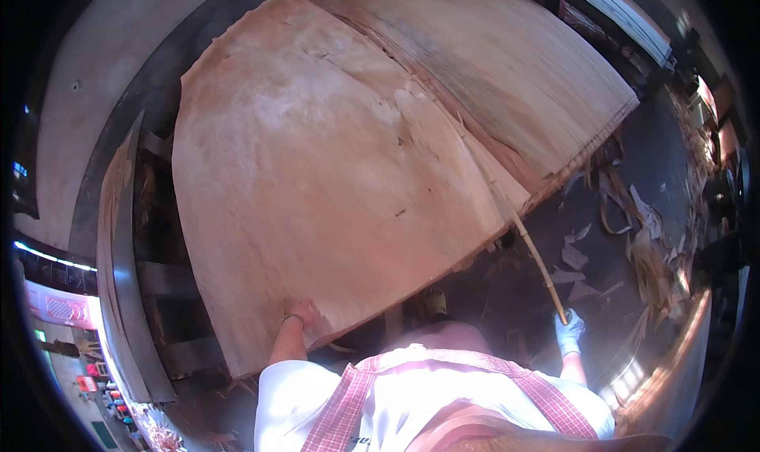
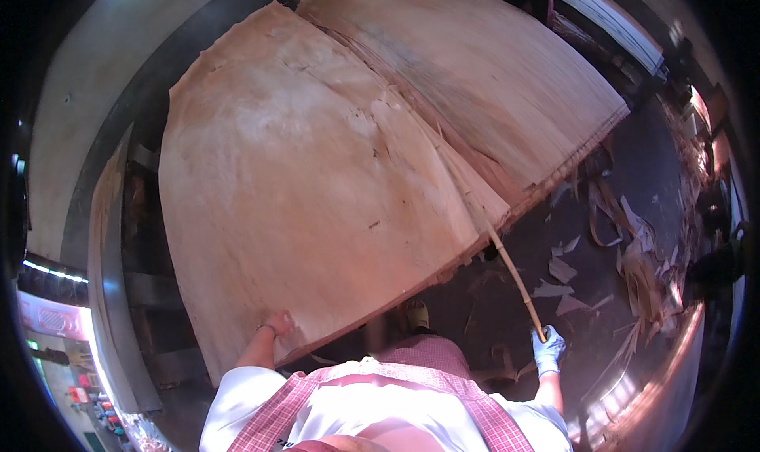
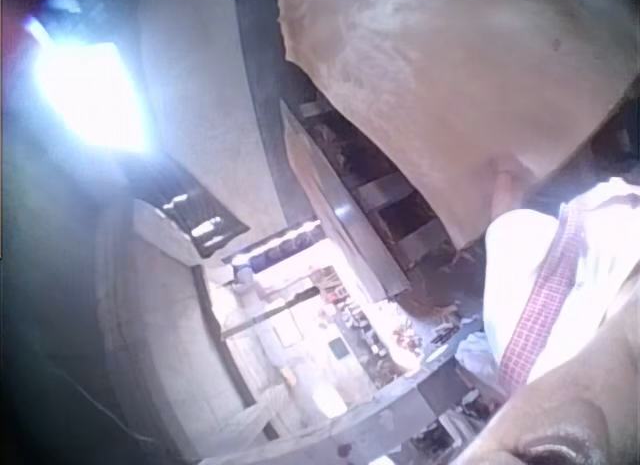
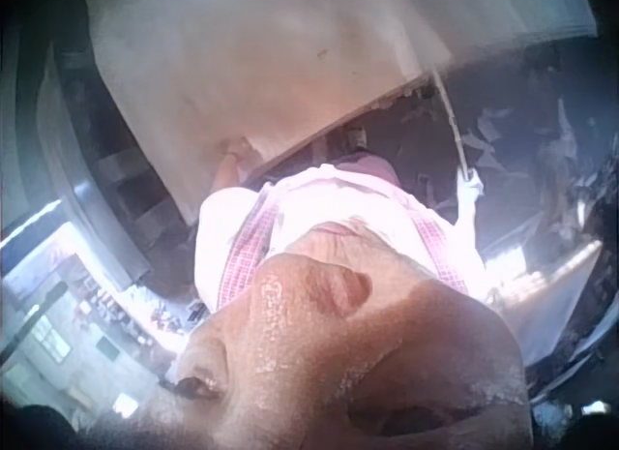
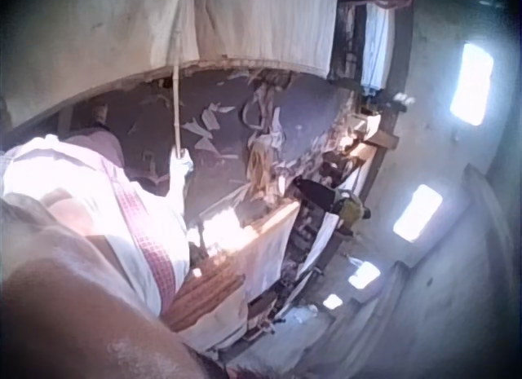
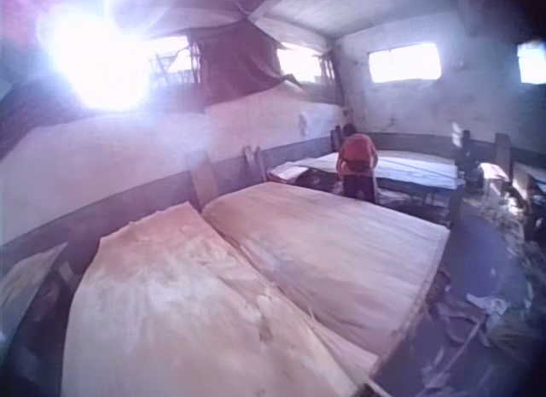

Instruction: The person tapes together and trims wood veneer sheets, using a knife to cut away excess and a long stick to align the edges.

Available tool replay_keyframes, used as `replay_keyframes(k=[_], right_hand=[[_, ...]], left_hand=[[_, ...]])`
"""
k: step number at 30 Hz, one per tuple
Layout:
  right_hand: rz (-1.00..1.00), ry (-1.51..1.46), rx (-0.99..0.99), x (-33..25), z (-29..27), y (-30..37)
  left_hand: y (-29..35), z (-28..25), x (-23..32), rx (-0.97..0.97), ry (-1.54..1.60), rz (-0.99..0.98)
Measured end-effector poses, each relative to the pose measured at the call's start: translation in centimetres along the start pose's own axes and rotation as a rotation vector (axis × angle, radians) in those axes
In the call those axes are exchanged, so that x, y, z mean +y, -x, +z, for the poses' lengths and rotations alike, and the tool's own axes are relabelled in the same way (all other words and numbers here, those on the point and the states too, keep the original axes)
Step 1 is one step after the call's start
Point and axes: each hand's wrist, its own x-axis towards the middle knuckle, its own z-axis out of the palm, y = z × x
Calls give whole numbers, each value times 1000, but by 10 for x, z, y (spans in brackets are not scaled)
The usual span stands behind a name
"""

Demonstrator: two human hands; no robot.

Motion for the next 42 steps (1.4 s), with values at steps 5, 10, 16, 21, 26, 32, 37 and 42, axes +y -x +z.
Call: replay_keyframes(k=[5, 10, 16, 21, 26, 32, 37, 42], right_hand=[[-70, 146, 84, 44, -73, 81], [1, -112, -209, -9, -91, 159], [-103, -2, -248, 30, -100, 223], [-139, 17, -274, 66, -143, 233], [-126, -178, -448, 64, -175, 205], [253, -769, -785, 74, -173, 187], [6, -558, -596, 60, -170, 174], [144, -763, -682, 15, -165, 157]], left_hand=[[18, -3, 81, 328, -39, 52], [29, 44, 212, 383, 501, 445], [122, 88, 384, -225, 993, 466], [150, 119, 448, -369, 927, 539], [142, 131, 486, -58, 1024, 521], [170, 106, 511, 133, 940, 429], [139, 90, 538, 336, 766, 553], [90, 45, 553, 474, 751, 662]])
